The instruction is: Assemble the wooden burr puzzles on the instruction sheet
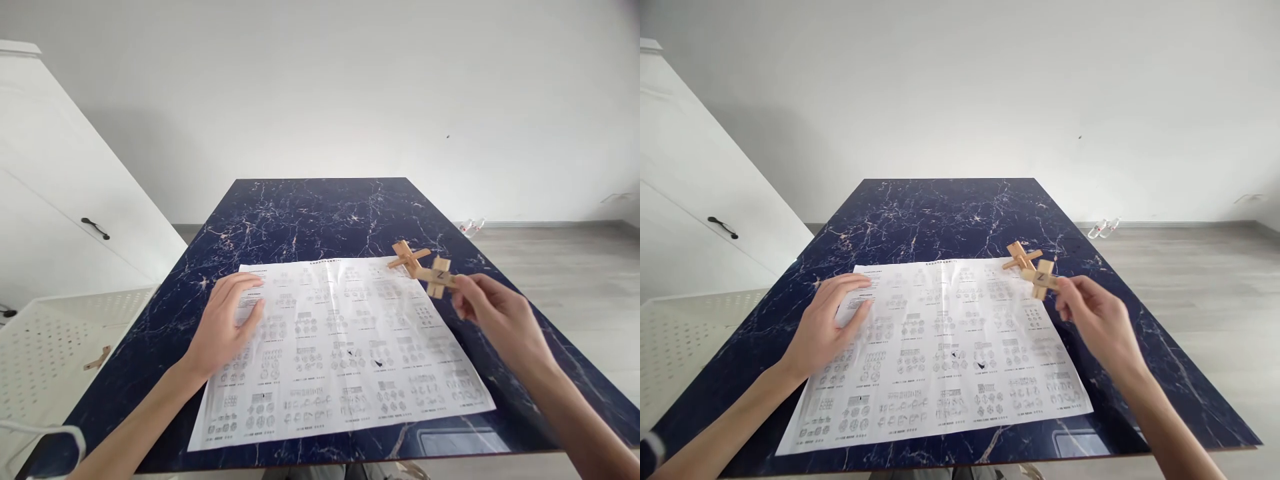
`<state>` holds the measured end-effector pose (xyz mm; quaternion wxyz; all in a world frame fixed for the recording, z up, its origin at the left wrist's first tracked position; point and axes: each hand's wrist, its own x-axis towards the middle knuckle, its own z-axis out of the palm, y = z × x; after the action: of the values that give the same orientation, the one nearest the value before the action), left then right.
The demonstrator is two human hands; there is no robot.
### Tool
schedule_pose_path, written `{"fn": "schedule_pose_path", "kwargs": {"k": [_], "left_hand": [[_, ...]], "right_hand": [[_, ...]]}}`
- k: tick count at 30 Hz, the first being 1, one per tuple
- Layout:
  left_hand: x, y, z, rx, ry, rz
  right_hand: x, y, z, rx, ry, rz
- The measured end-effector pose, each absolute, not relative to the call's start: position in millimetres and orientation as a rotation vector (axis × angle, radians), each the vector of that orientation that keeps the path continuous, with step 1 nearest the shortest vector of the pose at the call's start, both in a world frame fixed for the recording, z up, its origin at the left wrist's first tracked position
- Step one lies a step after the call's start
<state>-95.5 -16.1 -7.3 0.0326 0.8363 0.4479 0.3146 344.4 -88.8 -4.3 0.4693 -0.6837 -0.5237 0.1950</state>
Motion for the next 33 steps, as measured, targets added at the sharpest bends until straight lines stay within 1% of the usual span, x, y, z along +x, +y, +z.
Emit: {"fn": "schedule_pose_path", "kwargs": {"k": [2,4,5,7,10,13,20,23,28,33], "left_hand": [[-75.6,-17.7,0.5,2.476,1.295,0.88],[-51.8,-17.2,6.6,2.38,1.177,0.702],[-40.2,-15.6,8.5,2.338,1.109,0.618],[-21.5,-10.0,9.4,2.278,0.994,0.556],[-11.2,-0.5,4.6,2.239,0.934,0.608],[-18.3,3.3,-2.0,2.215,0.95,0.648],[-27.5,-2.1,-4.9,2.154,0.869,0.673],[-25.8,-2.5,-6.0,2.148,0.856,0.691],[-28.7,0.2,-10.1,2.217,0.823,0.684],[-29.5,0.0,-10.0,2.245,0.832,0.64]], "right_hand": [[317.3,-89.1,2.3,-1.601,-1.365,0.64],[291.1,-82.2,7.4,-1.531,-1.449,0.784],[279.0,-76.6,8.9,-1.498,-1.493,0.844],[257.5,-63.2,9.8,-1.45,-1.581,0.919],[231.5,-44.2,5.3,-1.406,-1.644,0.977],[214.1,-34.1,-4.0,-1.345,-1.636,1.072],[209.3,-36.5,-10.8,-1.187,-1.671,1.295],[213.2,-37.3,-5.9,-1.141,-1.675,1.313],[215.0,-38.6,-5.0,-1.159,-1.723,1.202],[215.5,-39.8,-6.7,-1.143,-1.738,1.183]]}}
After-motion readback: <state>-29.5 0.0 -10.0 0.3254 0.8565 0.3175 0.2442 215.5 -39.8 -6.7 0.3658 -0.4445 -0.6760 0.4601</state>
